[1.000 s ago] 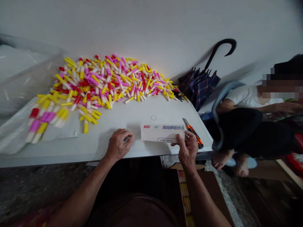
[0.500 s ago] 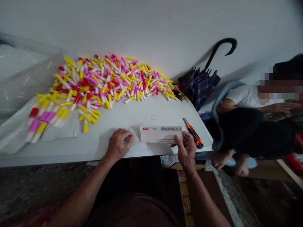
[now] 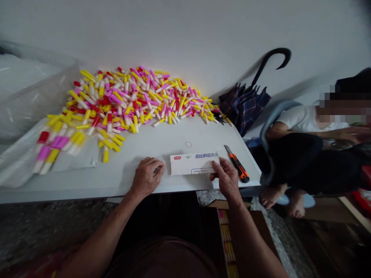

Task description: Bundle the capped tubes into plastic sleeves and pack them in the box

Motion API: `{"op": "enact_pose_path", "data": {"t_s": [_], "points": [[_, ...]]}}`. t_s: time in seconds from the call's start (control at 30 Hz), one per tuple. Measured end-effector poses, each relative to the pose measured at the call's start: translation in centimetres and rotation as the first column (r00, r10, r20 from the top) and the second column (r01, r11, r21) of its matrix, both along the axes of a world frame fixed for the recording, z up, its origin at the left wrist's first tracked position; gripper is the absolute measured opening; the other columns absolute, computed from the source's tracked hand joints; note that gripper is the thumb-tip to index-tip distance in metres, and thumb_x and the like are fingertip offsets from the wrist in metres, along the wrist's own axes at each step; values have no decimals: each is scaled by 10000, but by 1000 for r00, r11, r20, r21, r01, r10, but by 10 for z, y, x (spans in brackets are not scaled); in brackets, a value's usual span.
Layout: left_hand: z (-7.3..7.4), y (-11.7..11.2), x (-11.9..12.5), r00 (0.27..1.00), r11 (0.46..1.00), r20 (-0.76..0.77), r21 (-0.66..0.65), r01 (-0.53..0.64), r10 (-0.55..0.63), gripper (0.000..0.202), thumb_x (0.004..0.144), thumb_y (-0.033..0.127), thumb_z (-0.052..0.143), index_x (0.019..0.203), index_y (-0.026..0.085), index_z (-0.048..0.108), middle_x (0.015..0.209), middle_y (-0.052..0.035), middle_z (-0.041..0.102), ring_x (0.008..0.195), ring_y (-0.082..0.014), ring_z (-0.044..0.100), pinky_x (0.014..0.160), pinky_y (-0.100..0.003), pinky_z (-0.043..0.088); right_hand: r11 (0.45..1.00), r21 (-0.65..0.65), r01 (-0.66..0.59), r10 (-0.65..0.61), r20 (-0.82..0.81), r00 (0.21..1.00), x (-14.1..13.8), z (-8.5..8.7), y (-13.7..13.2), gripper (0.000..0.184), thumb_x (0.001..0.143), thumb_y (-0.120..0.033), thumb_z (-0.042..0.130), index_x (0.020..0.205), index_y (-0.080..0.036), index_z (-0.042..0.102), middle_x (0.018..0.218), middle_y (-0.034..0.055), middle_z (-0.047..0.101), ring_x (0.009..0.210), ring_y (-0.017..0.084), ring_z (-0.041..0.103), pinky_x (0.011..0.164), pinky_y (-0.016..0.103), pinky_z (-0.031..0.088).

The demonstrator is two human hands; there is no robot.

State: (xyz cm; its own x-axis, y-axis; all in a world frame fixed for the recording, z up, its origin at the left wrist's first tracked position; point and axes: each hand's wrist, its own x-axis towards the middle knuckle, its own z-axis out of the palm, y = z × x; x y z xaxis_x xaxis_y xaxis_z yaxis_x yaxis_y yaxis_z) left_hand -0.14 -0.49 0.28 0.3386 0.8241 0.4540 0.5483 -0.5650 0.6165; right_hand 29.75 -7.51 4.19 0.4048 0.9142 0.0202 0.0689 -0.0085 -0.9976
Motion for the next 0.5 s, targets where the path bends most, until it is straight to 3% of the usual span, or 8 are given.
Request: {"op": "enact_pose_path", "data": {"t_s": [0.17, 0.33, 0.5], "points": [[0, -1, 1, 1000, 1000, 0, 14, 3, -3, 154, 988, 222, 598, 861, 241, 682, 889, -16, 743, 877, -215, 652, 867, -400, 492, 999, 12, 35, -36, 30, 999, 1, -4, -1, 392, 895, -487, 776, 1141, -185, 729, 826, 16, 712, 491, 103, 555, 440, 254, 496], [2, -2, 2, 1000, 1000, -13, 26, 4, -4, 136, 977, 198, 606, 867, 235, 677, 874, -15, 735, 867, -217, 648, 858, -402, 491, 998, 12, -60, 59, 40, 997, 3, -4, -2, 360, 916, -468, 762, 1139, -186, 743, 813, 12, 705, 502, 98, 559, 473, 249, 501], [2, -2, 2, 999, 1000, -32, 13, 19, -18, 140, 973, 196, 601, 864, 233, 681, 879, -22, 735, 885, -219, 649, 871, -407, 496, 991, -113, -74, 69, -47, 996, 8, 4, 9, 381, 851, -491, 804, 1050, -170, 756, 738, 2, 677, 472, 100, 532, 427, 245, 481]]}}
